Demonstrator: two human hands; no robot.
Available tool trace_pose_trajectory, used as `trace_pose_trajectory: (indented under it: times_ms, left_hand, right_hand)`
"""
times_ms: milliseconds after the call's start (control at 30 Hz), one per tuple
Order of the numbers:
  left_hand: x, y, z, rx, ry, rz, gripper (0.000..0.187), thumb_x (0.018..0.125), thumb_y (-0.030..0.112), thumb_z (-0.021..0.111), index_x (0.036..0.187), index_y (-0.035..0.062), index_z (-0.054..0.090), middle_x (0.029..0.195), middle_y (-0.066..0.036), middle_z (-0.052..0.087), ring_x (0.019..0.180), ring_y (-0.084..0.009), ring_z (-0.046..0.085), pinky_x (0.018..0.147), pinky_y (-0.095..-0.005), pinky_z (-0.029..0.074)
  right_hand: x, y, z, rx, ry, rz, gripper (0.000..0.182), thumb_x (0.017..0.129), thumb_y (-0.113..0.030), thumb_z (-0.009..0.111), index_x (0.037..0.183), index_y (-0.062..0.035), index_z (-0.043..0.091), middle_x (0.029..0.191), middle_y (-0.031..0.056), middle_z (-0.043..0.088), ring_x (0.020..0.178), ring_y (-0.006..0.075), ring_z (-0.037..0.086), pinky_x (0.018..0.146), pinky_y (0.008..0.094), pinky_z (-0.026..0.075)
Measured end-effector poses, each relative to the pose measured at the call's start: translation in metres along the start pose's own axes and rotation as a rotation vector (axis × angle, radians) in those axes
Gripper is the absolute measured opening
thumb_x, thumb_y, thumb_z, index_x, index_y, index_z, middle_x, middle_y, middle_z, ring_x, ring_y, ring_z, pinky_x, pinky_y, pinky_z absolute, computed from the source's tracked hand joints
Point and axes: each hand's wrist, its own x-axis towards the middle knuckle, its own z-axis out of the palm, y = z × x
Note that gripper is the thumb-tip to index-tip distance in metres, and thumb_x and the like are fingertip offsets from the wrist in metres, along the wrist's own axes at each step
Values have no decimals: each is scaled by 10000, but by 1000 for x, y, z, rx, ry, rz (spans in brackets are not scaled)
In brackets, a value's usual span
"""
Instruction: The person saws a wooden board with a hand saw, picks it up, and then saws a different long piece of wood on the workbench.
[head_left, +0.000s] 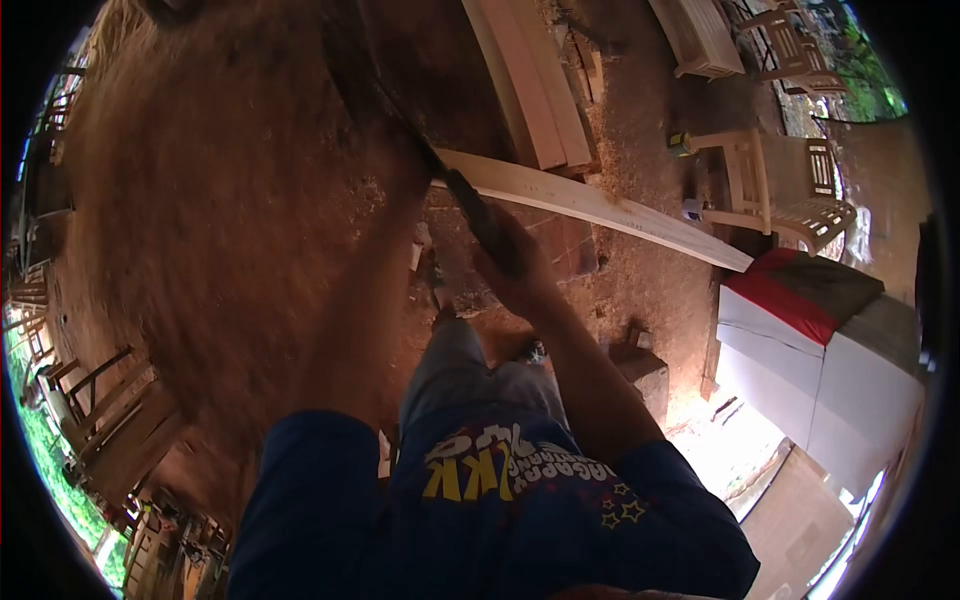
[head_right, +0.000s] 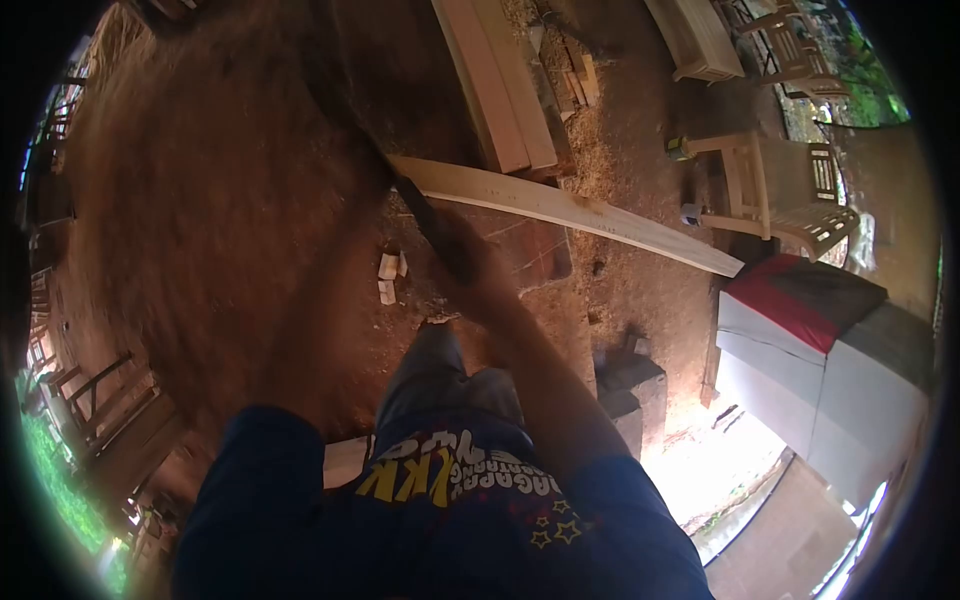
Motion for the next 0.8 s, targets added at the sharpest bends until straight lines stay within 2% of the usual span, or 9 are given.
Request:
trace_pose_trajectory:
  times_ms: [67,167,233,300,367,467,533,633,800]
  left_hand:
    - [-3,20,-11,14,-46,-70,138,906,50,524,951,-10,640,977,-193,668,906,-361,666,806,-472,516]
    - [-3,30,-16,9,-92,-95,122,911,45,520,937,-13,624,961,-201,653,901,-359,651,825,-476,502]
    - [-7,6,-5,-42,-48,-69,114,917,50,519,929,-13,613,940,-199,642,887,-356,641,829,-472,501]
    - [-5,-15,5,-66,1,42,97,915,55,524,920,-6,599,924,-188,632,884,-338,636,824,-456,500]
    - [-4,-28,13,-82,21,120,95,915,63,525,921,-5,592,913,-178,627,877,-321,631,815,-446,500]
    - [-6,-13,-2,-137,-80,-16,115,919,80,521,936,-9,592,903,-164,629,861,-298,626,797,-439,501]
    - [-8,-2,-11,-154,-112,-97,128,921,91,519,947,-11,593,896,-155,630,851,-282,622,784,-434,502]
    - [-10,3,-21,-120,-128,-179,150,925,107,515,962,-15,593,885,-141,632,835,-258,616,765,-427,503]
    - [-10,15,-22,-52,-128,-207,200,934,147,515,995,-24,599,854,-111,636,781,-225,606,714,-410,506]
  right_hand:
    - [-4,-6,-5,17,-24,55,729,858,-250,778,1496,-69,476,1152,203,722,1121,394,701,970,463,548]
    - [-10,-34,-19,-343,-33,8,710,886,-320,801,1459,-17,509,1122,170,716,1107,342,698,988,432,528]
    - [-13,-75,-33,-589,90,-225,705,879,-386,808,1425,-34,534,1054,165,709,1054,344,690,946,438,529]
    - [-12,-106,-44,-565,90,-450,646,891,-451,792,1337,-35,579,979,156,699,964,328,685,874,426,530]
    - [-9,-129,-35,-152,4,-598,543,928,-500,743,1160,-21,635,889,141,684,838,293,678,763,398,523]
    - [-1,-178,7,581,-96,-636,567,988,-557,649,820,-15,646,718,103,633,621,245,631,579,367,475]
    - [17,-200,-1,704,-238,-612,569,935,-575,680,739,-43,628,692,83,606,609,258,611,565,390,461]
    - [48,-203,-24,815,-533,-552,522,808,-581,782,740,-87,629,746,82,610,743,308,645,645,453,476]
    - [95,-188,-39,978,-501,-569,657,790,-696,741,643,-89,540,666,89,558,629,316,610,563,466,423]
